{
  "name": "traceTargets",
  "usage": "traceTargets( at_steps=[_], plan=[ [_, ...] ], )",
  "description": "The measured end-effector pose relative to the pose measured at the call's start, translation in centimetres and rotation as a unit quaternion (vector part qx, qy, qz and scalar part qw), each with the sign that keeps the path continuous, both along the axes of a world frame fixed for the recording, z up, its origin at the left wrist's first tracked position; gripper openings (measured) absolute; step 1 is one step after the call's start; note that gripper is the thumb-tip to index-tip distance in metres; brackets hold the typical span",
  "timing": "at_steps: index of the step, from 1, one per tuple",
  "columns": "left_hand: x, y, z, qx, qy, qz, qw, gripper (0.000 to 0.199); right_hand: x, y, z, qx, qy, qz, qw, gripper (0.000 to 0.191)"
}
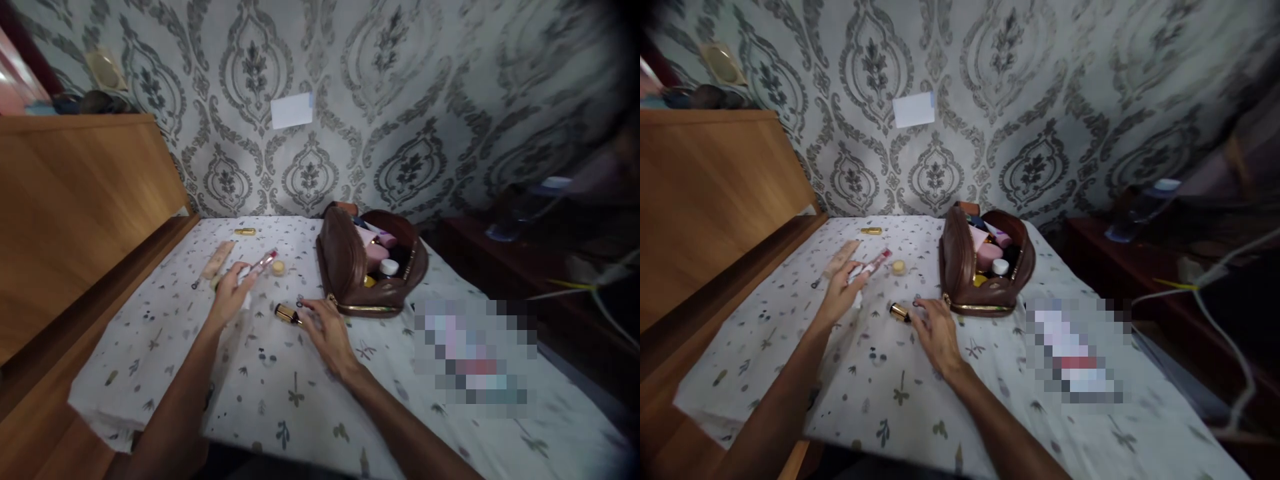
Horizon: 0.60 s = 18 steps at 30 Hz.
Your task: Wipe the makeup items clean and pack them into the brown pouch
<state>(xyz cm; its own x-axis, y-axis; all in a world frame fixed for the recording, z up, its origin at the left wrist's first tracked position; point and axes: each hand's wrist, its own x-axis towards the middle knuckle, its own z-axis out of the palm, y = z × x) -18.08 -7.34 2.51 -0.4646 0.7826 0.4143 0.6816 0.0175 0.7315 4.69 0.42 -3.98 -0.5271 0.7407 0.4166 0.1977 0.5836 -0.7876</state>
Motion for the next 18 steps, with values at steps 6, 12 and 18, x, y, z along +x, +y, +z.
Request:
traceTargets(
  at_steps=[6, 12, 18],
  plan=[
    [8.3, 0.1, -1.6, -0.007, 0.048, -0.159, 0.986, 0.019, -0.6, -0.7, 1.3, -0.271, 0.196, 0.066, 0.940, 0.045],
    [8.6, -0.2, -1.8, -0.039, 0.053, -0.184, 0.981, 0.021, -0.6, -0.8, 1.5, -0.446, 0.292, 0.101, 0.840, 0.051],
    [7.5, -0.3, -1.0, -0.031, -0.081, -0.104, 0.991, 0.015, -0.1, -1.1, 2.5, -0.512, 0.253, 0.176, 0.802, 0.055]
  ],
)
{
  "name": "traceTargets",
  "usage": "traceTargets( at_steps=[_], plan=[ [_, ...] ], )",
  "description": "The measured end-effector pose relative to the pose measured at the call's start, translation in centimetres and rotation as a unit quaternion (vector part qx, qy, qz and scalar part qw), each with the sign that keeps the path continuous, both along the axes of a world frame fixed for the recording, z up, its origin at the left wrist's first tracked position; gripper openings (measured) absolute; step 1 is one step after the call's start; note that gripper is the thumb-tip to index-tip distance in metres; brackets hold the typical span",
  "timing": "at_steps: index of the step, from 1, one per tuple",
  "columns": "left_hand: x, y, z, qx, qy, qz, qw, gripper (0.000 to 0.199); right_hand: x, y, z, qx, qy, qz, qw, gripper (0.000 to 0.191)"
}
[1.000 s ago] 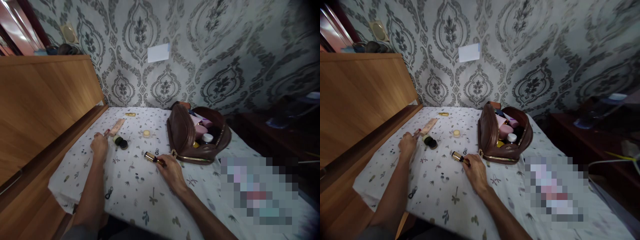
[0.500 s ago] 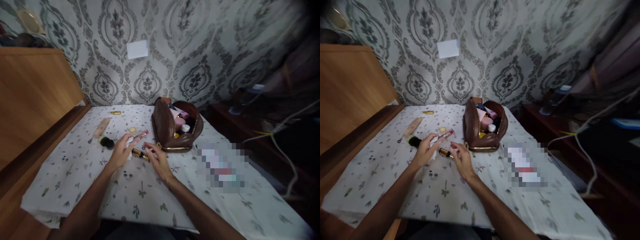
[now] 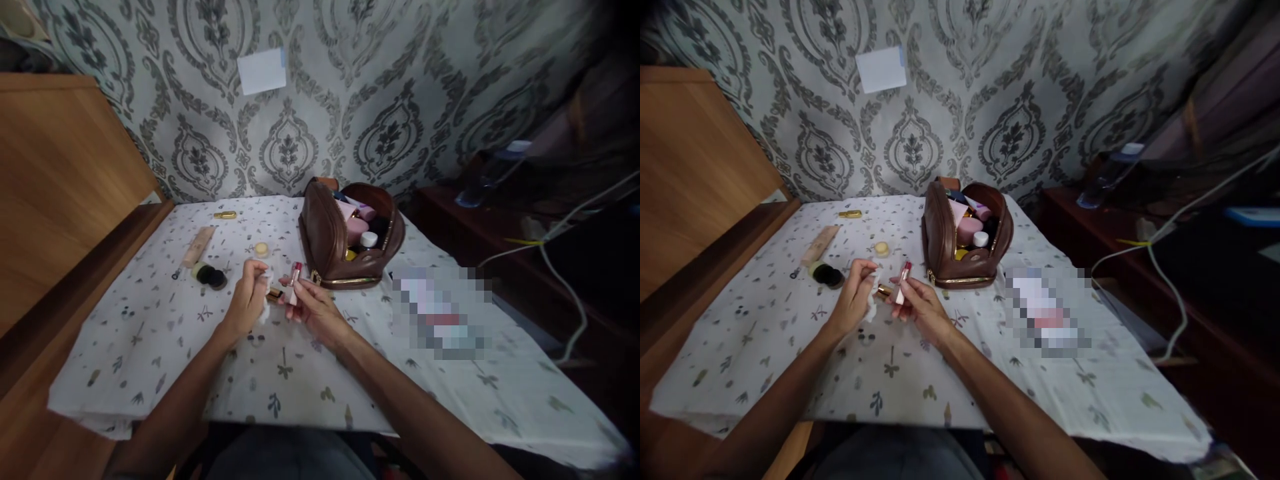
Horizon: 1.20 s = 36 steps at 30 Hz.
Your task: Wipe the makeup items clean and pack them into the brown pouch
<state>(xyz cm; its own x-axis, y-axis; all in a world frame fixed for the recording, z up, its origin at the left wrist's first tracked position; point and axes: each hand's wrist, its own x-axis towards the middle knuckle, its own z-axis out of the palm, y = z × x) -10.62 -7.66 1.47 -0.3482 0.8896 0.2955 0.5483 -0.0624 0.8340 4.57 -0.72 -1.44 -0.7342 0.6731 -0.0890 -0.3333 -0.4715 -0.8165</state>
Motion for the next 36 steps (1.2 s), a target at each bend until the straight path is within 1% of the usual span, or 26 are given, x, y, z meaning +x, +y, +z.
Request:
traceTargets(
  at_steps=[4, 8, 11, 14, 19, 22, 27, 30, 32, 36],
  plan=[
    [-0.5, 0.2, -0.4, 0.023, -0.007, 0.001, 1.000, 0.014, 0.1, -0.4, 0.0, 0.007, -0.020, 0.043, 0.999, 0.056],
    [-0.6, 0.3, -0.5, 0.068, -0.010, 0.011, 0.998, 0.015, 0.1, -0.4, -0.4, 0.013, -0.026, 0.073, 0.997, 0.053],
    [-0.7, 0.4, -0.3, 0.108, 0.039, 0.028, 0.993, 0.012, 0.1, -0.4, -0.4, 0.013, -0.033, 0.093, 0.995, 0.054],
    [-0.7, 0.5, -0.3, 0.141, 0.092, 0.021, 0.985, 0.009, 0.1, -0.4, -0.4, 0.007, -0.036, 0.098, 0.995, 0.054],
    [-0.7, 0.5, -0.4, 0.166, 0.139, -0.012, 0.976, 0.011, 0.0, -0.5, -0.4, 0.018, -0.030, 0.083, 0.996, 0.051],
    [-0.5, 0.4, -0.3, 0.168, 0.156, -0.047, 0.972, 0.012, 0.0, -0.4, -0.4, 0.020, -0.019, 0.067, 0.997, 0.048],
    [0.1, 0.1, -0.1, 0.159, 0.167, -0.131, 0.964, 0.012, -0.1, 0.1, -0.5, -0.026, 0.005, 0.010, 1.000, 0.048],
    [0.5, -0.2, -0.2, 0.147, 0.172, -0.169, 0.959, 0.013, -0.1, 0.5, -0.7, -0.063, 0.013, -0.021, 0.998, 0.045],
    [0.8, -0.2, -0.2, 0.146, 0.172, -0.182, 0.957, 0.015, -0.1, 0.7, -0.8, -0.079, 0.013, -0.033, 0.996, 0.044],
    [0.8, -0.2, -0.2, 0.159, 0.171, -0.188, 0.954, 0.014, 0.0, 0.6, -0.5, -0.083, 0.014, -0.028, 0.996, 0.043]
  ],
)
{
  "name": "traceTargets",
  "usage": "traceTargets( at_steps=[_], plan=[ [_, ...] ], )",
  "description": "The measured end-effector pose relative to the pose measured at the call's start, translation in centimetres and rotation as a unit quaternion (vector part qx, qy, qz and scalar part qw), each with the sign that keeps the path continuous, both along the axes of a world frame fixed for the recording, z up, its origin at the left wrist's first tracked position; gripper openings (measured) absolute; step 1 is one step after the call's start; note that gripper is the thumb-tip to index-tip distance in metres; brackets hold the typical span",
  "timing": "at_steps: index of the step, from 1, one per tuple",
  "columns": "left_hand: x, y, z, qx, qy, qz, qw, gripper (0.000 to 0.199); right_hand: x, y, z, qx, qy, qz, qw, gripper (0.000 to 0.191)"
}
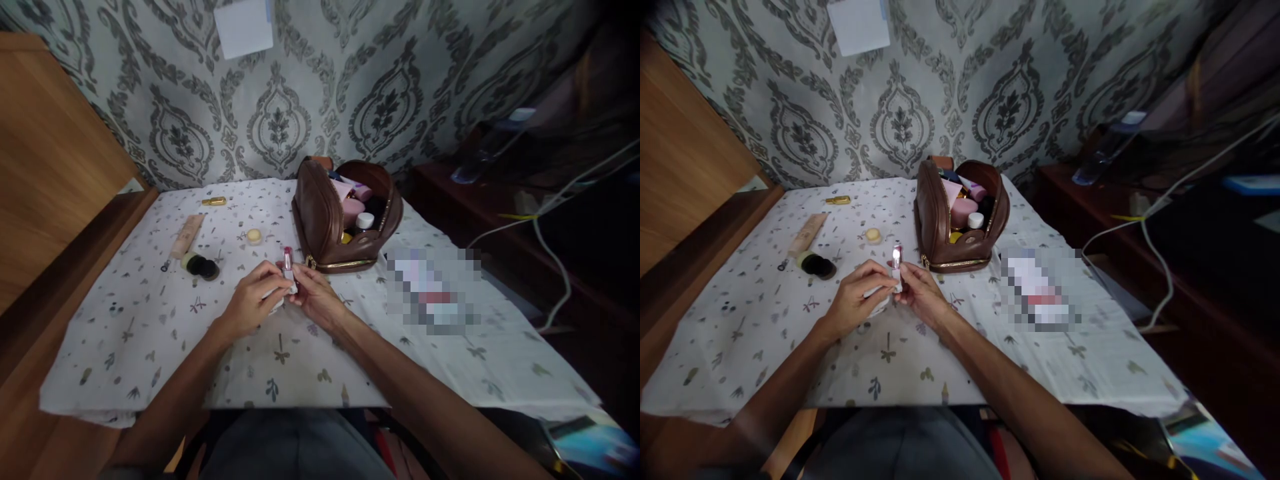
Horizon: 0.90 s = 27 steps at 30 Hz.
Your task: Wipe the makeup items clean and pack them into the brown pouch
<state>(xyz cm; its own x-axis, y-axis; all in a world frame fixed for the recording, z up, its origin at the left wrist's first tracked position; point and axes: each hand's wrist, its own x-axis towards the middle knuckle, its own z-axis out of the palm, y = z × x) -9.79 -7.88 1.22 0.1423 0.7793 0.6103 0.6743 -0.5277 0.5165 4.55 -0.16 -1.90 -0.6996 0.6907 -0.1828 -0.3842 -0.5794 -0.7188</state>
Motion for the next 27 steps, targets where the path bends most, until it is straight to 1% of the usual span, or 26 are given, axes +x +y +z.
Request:
traceTargets(
  at_steps=[4, 8, 10, 13, 15, 16, 18, 21, 25, 27],
  plan=[
    [-0.1, 0.1, 0.1, -0.004, 0.002, 0.003, 1.000, 0.014, 0.1, -0.3, 0.5, 0.013, -0.002, 0.026, 1.000, 0.043],
    [-0.3, 0.2, 0.2, -0.015, -0.012, 0.035, 0.999, 0.014, 0.3, -0.4, 0.5, 0.044, -0.010, 0.065, 0.997, 0.046],
    [-0.6, 0.2, 0.3, -0.010, -0.028, 0.070, 0.997, 0.013, 0.4, -0.5, 0.4, 0.070, -0.017, 0.098, 0.993, 0.046],
    [-1.1, 0.3, 0.5, 0.000, -0.059, 0.151, 0.987, 0.010, 0.4, -0.7, 0.3, 0.101, -0.024, 0.145, 0.984, 0.046],
    [-1.4, 0.4, 0.7, -0.003, -0.071, 0.187, 0.980, 0.004, 0.4, -0.8, 0.2, 0.103, -0.019, 0.148, 0.983, 0.048],
    [-1.6, 0.5, 0.7, -0.008, -0.073, 0.191, 0.979, 0.004, 0.4, -0.8, 0.2, 0.101, -0.017, 0.146, 0.984, 0.051],
    [-1.8, 0.5, 0.8, -0.018, -0.069, 0.178, 0.981, 0.007, 0.3, -0.8, 0.0, 0.097, -0.014, 0.141, 0.985, 0.053],
    [-1.7, 0.5, 0.8, -0.034, -0.060, 0.130, 0.989, 0.008, 0.2, -0.7, -0.2, 0.086, -0.007, 0.120, 0.989, 0.051],
    [-1.3, 0.2, 0.9, -0.072, -0.044, 0.035, 0.996, 0.011, 0.0, -0.4, -0.4, 0.058, 0.015, 0.041, 0.997, 0.045],
    [-1.0, 0.1, 1.1, -0.093, -0.033, 0.003, 0.995, 0.012, -0.1, -0.3, -0.3, 0.051, 0.018, 0.013, 0.998, 0.041]
  ],
)
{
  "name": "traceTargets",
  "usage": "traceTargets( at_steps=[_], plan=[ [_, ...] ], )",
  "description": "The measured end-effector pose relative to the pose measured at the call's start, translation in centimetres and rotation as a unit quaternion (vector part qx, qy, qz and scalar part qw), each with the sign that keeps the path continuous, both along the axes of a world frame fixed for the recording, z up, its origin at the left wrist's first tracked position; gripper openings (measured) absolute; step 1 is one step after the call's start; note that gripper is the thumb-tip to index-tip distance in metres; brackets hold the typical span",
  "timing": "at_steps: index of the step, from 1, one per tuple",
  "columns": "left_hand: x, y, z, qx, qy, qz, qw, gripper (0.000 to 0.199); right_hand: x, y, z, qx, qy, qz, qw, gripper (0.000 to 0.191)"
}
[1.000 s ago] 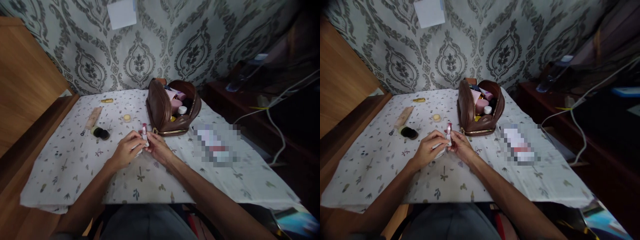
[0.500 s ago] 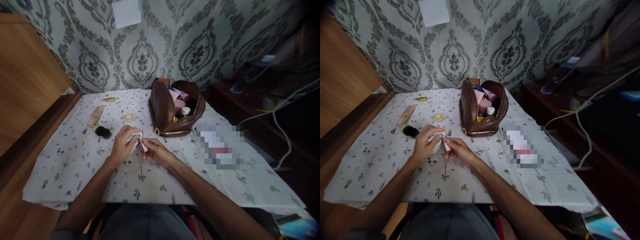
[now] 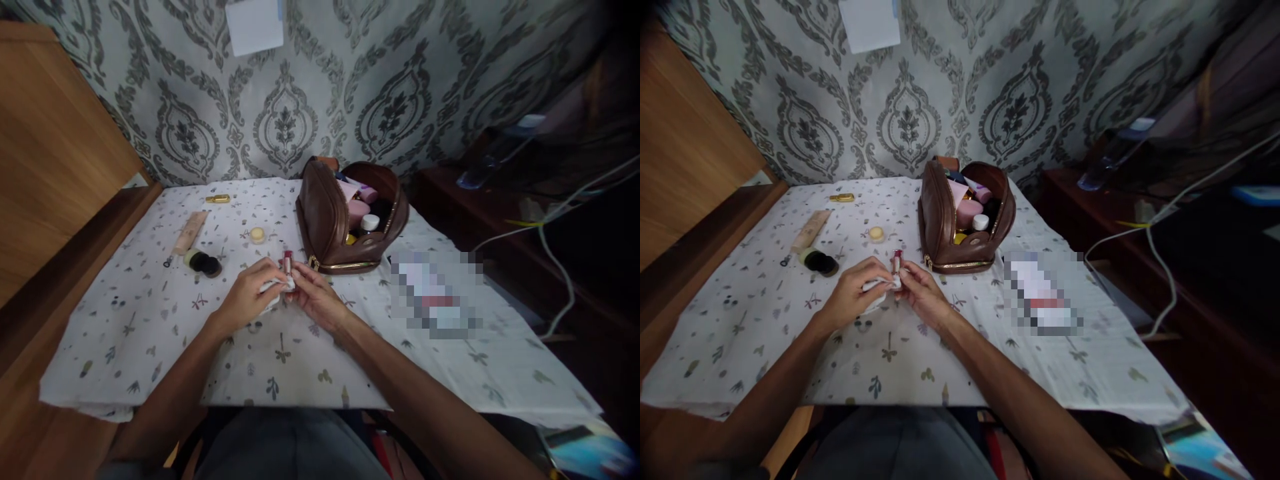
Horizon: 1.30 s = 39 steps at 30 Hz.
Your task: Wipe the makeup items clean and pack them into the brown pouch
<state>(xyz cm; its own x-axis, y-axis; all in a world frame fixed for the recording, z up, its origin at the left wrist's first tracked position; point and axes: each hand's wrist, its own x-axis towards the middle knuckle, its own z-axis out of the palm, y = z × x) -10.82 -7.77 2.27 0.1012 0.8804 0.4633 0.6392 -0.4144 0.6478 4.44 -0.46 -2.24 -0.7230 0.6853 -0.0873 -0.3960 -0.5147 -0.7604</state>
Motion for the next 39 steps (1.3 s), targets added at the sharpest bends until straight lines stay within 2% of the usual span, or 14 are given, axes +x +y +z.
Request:
traceTargets(
  at_steps=[4, 8, 10, 13, 16, 20, 26, 30, 33, 36, 39],
  plan=[
    [0.3, -0.1, 0.2, -0.016, 0.008, -0.023, 1.000, 0.013, 0.0, 0.1, 0.1, 0.005, -0.005, -0.012, 1.000, 0.037],
    [0.1, 0.0, 0.2, 0.001, -0.012, -0.009, 1.000, 0.010, 0.3, 0.1, 0.2, 0.038, -0.030, 0.020, 0.999, 0.037],
    [-0.1, 0.1, 0.2, 0.019, -0.020, 0.023, 0.999, 0.009, 0.4, 0.0, 0.2, 0.050, -0.040, 0.055, 0.996, 0.041],
    [-0.6, 0.2, 0.0, 0.048, -0.029, 0.102, 0.993, 0.007, 0.5, -0.2, 0.1, 0.071, -0.048, 0.105, 0.991, 0.047],
    [-1.0, 0.3, -0.1, 0.056, -0.047, 0.151, 0.986, 0.006, 0.5, -0.5, -0.1, 0.097, -0.052, 0.117, 0.987, 0.049],
    [-1.2, 0.3, -0.1, 0.040, -0.049, 0.102, 0.993, 0.006, 0.4, -0.4, 0.0, 0.102, -0.040, 0.085, 0.990, 0.044],
    [-0.7, 0.1, 0.3, -0.011, -0.032, -0.020, 0.999, 0.007, 0.3, 0.1, 0.3, 0.031, -0.002, 0.001, 1.000, 0.034],
    [-0.6, -0.1, 0.5, -0.041, -0.024, -0.043, 0.998, 0.008, 0.2, 0.2, 0.2, 0.007, 0.000, -0.019, 1.000, 0.037],
    [-0.5, -0.1, 0.6, -0.053, -0.037, -0.052, 0.997, 0.010, 0.4, 0.1, 0.2, 0.022, -0.013, -0.010, 1.000, 0.035],
    [-0.7, -0.1, 0.5, -0.035, -0.058, 0.002, 0.998, 0.010, 0.7, -0.2, 0.5, 0.048, -0.021, 0.028, 0.998, 0.035],
    [-1.0, 0.1, 0.3, -0.010, -0.074, 0.093, 0.993, 0.010, 0.9, -0.4, 0.8, 0.052, -0.022, 0.066, 0.996, 0.050]
  ],
)
